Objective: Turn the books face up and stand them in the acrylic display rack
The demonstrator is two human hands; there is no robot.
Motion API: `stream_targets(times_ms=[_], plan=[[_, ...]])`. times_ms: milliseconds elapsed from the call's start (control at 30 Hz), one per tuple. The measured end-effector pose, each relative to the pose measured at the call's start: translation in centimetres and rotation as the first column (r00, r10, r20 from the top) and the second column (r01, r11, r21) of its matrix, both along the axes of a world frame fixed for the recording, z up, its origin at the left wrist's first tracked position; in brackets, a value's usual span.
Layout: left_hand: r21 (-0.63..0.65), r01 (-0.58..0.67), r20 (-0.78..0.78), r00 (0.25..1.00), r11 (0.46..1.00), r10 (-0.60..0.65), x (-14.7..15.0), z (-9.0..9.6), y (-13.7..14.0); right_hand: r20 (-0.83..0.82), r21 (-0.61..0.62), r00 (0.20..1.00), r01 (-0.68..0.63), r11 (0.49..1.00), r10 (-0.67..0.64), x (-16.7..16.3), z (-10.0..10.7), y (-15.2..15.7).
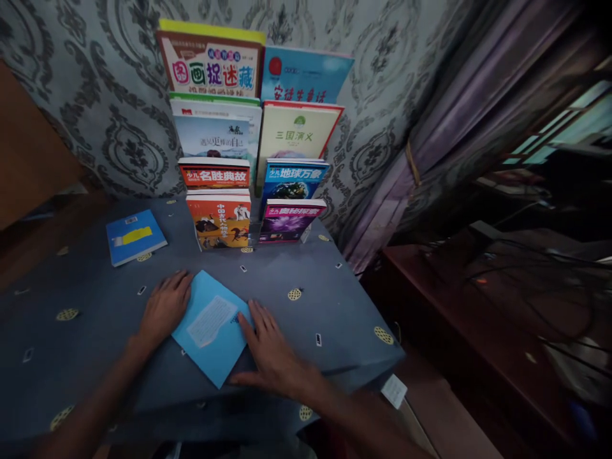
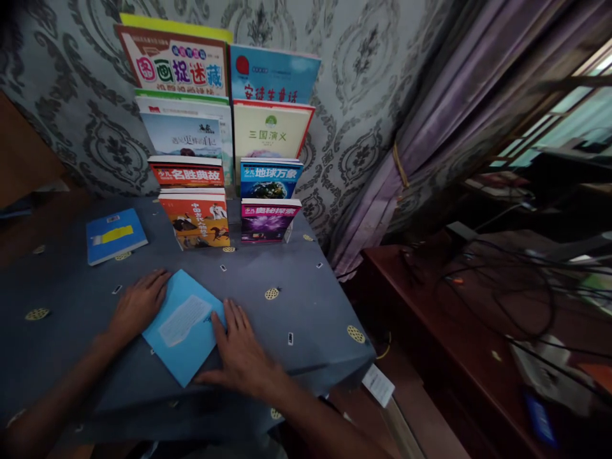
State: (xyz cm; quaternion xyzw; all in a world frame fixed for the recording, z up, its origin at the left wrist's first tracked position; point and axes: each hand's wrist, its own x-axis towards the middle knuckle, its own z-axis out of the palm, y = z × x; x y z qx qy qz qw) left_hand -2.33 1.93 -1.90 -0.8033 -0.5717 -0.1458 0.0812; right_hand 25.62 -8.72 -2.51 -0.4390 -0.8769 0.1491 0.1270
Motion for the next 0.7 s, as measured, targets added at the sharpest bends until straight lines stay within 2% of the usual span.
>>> stream_targets(times_ms=[200, 333, 467, 600, 700], plan=[[0.084, 0.046, 0.068, 0.996, 0.995, -0.052, 1.9, -1.4, -3.4, -0.032, 0.013, 0.998, 0.046, 0.999, -0.045, -0.8, -0.2, -3.0], [0.097, 0.093, 0.113, 0.988, 0.991, -0.104, 4.0, -2.7, -7.3, -0.006, -0.032, 0.992, 0.127, 0.991, -0.127, -1.8, -0.1, -4.2], [0.164, 0.18, 0.158, 0.966, 0.97, -0.206, 5.6, -3.8, -11.2, -0.037, -0.015, 0.984, 0.173, 0.985, -0.173, -2.6, 0.3, -4.6], [0.158, 0.313, 0.12, 0.936, 0.937, -0.332, 5.4, -3.4, -13.5, -0.064, 0.013, 0.974, 0.219, 0.976, -0.218, -3.1, 0.3, -5.0], [0.063, 0.457, 0.07, 0.885, 0.887, -0.46, 4.1, -2.3, -14.2, -0.11, 0.033, 0.964, 0.248, 0.968, -0.243, -3.3, -0.1, -5.2]])
